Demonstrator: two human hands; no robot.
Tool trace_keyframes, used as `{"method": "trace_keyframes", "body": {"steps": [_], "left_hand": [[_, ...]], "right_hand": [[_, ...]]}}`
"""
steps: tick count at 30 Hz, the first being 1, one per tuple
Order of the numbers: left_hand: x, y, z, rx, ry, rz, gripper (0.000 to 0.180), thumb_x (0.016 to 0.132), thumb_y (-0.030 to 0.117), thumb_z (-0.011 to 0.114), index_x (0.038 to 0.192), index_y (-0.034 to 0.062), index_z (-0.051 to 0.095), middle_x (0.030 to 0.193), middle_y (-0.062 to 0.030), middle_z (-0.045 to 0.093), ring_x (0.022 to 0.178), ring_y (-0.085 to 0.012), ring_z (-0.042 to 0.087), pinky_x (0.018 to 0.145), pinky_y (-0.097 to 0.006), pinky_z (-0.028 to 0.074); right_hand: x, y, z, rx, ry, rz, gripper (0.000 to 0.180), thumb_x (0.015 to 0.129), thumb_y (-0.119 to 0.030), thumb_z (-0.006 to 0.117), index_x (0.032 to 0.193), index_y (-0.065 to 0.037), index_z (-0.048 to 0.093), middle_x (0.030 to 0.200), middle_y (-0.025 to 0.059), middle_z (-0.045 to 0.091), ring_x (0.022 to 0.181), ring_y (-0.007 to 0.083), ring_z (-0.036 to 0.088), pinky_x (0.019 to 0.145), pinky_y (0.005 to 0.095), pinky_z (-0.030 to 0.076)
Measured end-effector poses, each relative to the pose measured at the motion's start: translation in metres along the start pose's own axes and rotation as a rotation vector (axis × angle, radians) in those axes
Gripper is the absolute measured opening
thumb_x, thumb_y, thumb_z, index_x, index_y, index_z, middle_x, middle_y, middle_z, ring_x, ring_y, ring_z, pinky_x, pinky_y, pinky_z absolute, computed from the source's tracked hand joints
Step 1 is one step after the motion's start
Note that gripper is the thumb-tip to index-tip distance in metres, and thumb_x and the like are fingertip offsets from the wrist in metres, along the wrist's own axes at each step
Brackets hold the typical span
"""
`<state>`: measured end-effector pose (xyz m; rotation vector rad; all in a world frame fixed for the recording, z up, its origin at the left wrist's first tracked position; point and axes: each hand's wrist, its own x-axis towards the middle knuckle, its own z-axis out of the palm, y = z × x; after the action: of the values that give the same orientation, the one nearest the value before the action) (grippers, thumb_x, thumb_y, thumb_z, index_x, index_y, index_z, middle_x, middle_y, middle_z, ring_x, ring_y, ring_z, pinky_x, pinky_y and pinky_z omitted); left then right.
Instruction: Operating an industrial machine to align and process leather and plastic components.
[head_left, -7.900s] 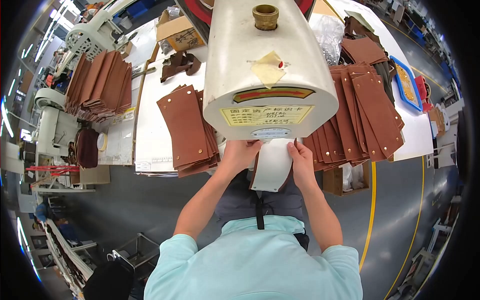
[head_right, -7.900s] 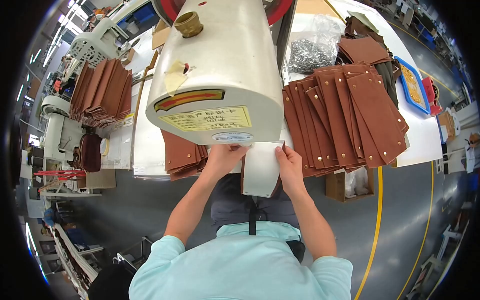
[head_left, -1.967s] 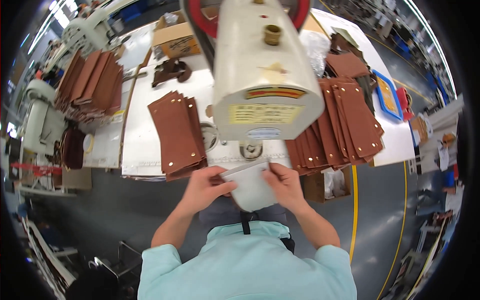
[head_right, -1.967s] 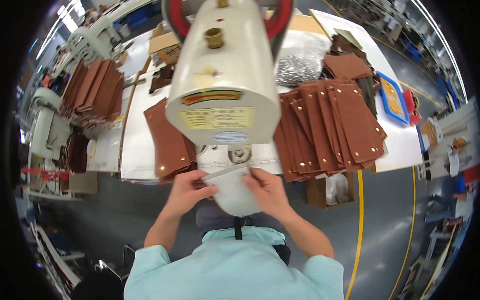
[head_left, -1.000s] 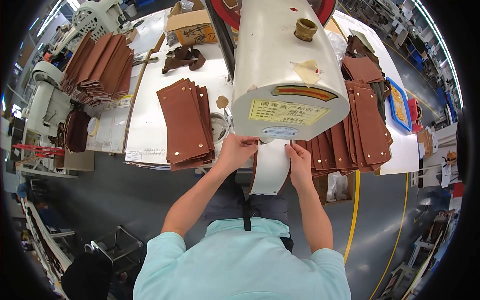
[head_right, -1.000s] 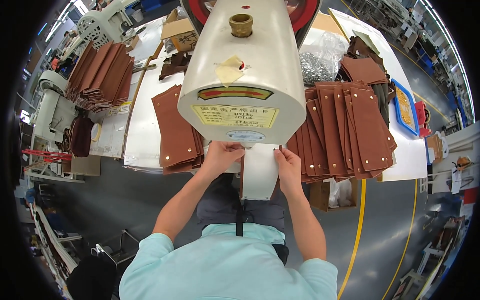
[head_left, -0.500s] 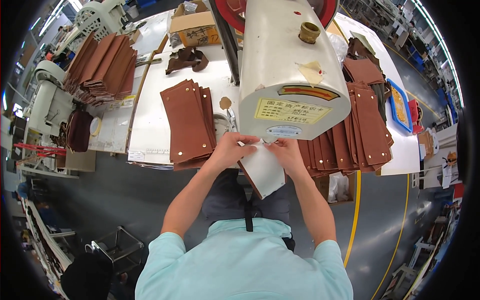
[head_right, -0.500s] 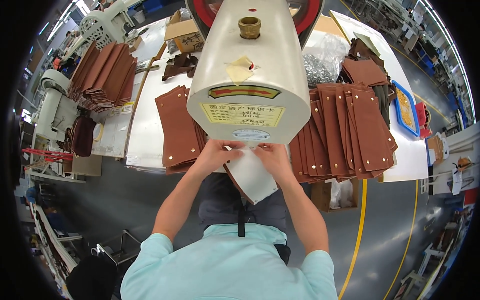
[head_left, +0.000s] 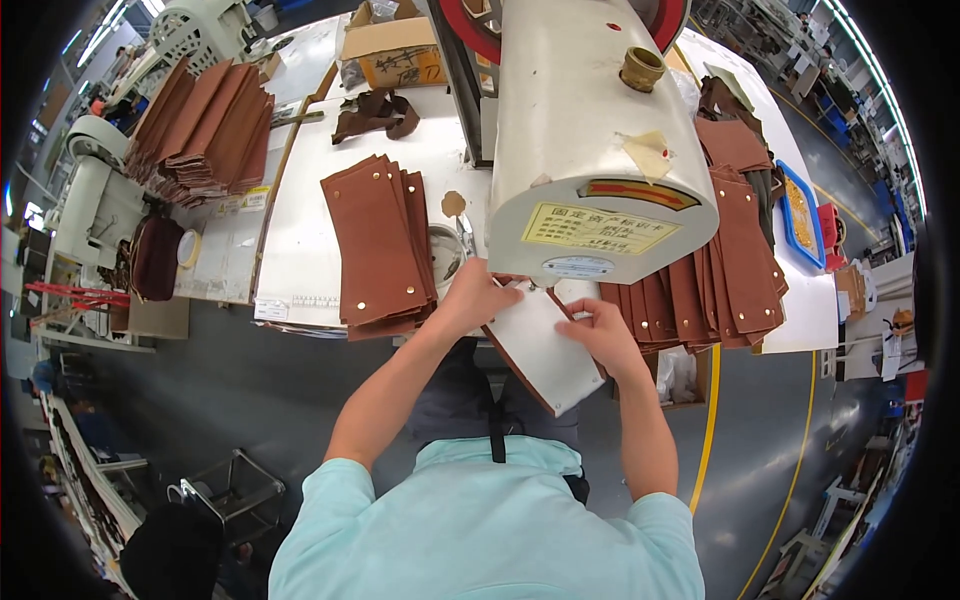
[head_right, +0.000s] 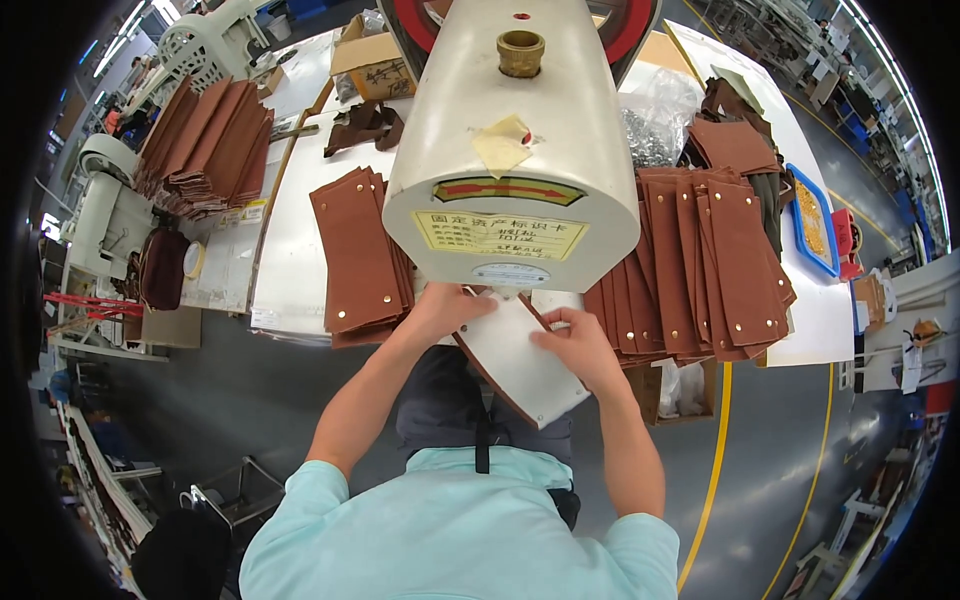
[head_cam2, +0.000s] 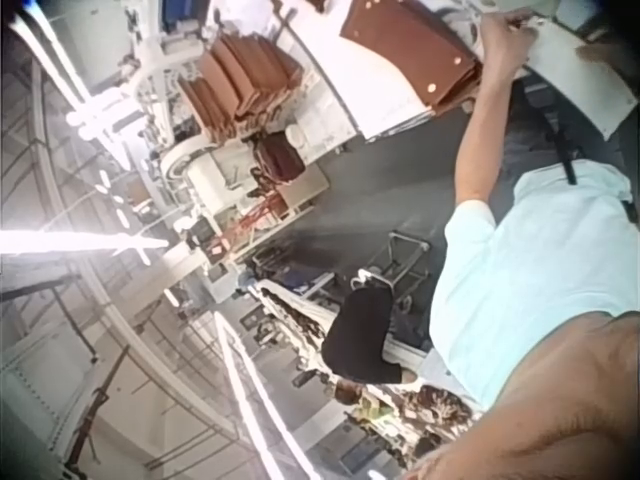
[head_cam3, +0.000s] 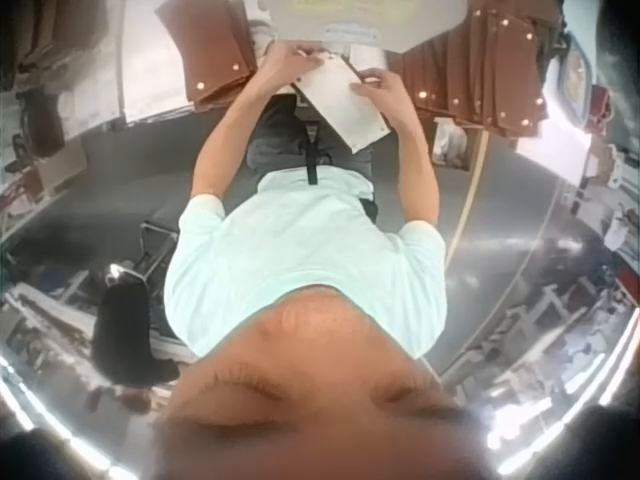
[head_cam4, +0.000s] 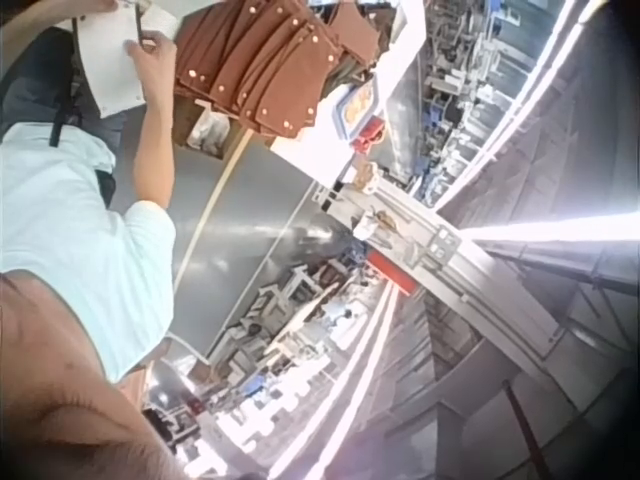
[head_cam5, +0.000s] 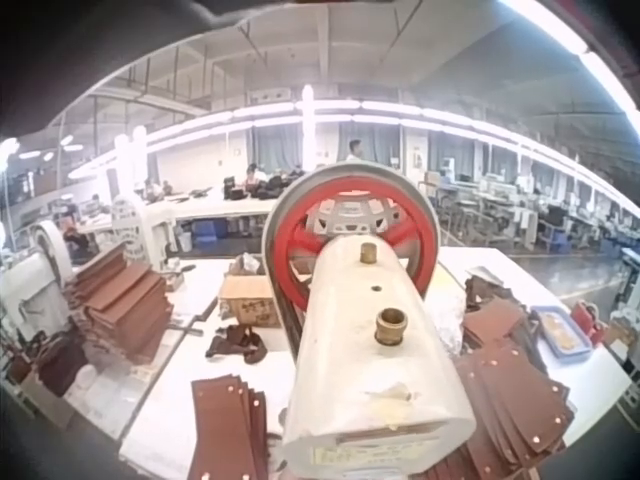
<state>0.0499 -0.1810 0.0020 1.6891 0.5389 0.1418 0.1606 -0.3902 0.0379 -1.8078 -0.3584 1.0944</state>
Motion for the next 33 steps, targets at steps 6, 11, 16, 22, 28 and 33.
{"method": "trace_keyframes", "body": {"steps": [6,11,16,22,28,33], "left_hand": [[0.001,0.009,0.000,-0.011,-0.022,-0.026,0.035,0.079,0.005,0.070,0.113,-0.0039,0.072,0.091,-0.0110,0.072,0.062,-0.0125,0.060,0.054,-0.029,0.049],[-0.027,0.023,-0.007,-0.083,0.067,-0.126,0.036,0.079,0.004,0.070,0.115,-0.0009,0.069,0.091,-0.0081,0.067,0.065,-0.0107,0.059,0.056,-0.027,0.049],[-0.092,0.007,-0.061,-0.010,0.001,-0.056,0.038,0.077,0.004,0.074,0.115,0.0003,0.067,0.092,-0.0042,0.066,0.075,-0.0084,0.060,0.067,-0.026,0.050],[-0.096,0.021,-0.069,0.178,-0.250,-0.085,0.049,0.082,0.011,0.074,0.128,0.0030,0.062,0.099,-0.0131,0.072,0.083,-0.0182,0.066,0.078,-0.034,0.053],[-0.046,0.030,-0.020,0.173,-0.134,-0.004,0.056,0.085,0.014,0.071,0.140,0.0127,0.059,0.091,-0.0107,0.069,0.072,-0.0175,0.061,0.071,-0.032,0.052],[-0.016,0.026,-0.001,0.222,-0.122,0.004,0.043,0.085,0.014,0.070,0.127,0.0095,0.068,0.079,-0.0064,0.062,0.066,-0.0149,0.053,0.066,-0.030,0.048]], "right_hand": [[-0.032,0.032,-0.039,-0.107,-0.208,0.015,0.038,0.080,0.003,0.074,0.115,0.003,0.060,0.094,0.0057,0.072,0.083,0.0106,0.067,0.075,0.0237,0.053],[-0.046,0.053,-0.072,-0.066,-0.298,0.010,0.032,0.080,-0.001,0.075,0.109,0.003,0.063,0.083,0.0018,0.069,0.074,0.0082,0.064,0.063,0.0242,0.050],[-0.028,0.021,-0.047,0.089,0.140,-0.151,0.024,0.083,-0.002,0.076,0.104,0.005,0.068,0.080,0.0034,0.069,0.066,0.0078,0.062,0.060,0.0231,0.049],[0.043,-0.006,0.011,0.209,0.065,-0.357,0.031,0.085,0.003,0.071,0.115,0.006,0.066,0.105,0.0105,0.071,0.089,0.0165,0.068,0.076,0.0276,0.055],[0.057,-0.017,0.023,0.030,0.049,-0.334,0.038,0.080,0.000,0.078,0.116,-0.001,0.066,0.112,0.0076,0.069,0.099,0.0186,0.066,0.084,0.0319,0.054],[0.063,-0.009,0.012,-0.058,0.112,-0.338,0.035,0.079,0.002,0.076,0.114,0.002,0.069,0.102,0.0097,0.072,0.091,0.0175,0.067,0.079,0.0321,0.055]]}}
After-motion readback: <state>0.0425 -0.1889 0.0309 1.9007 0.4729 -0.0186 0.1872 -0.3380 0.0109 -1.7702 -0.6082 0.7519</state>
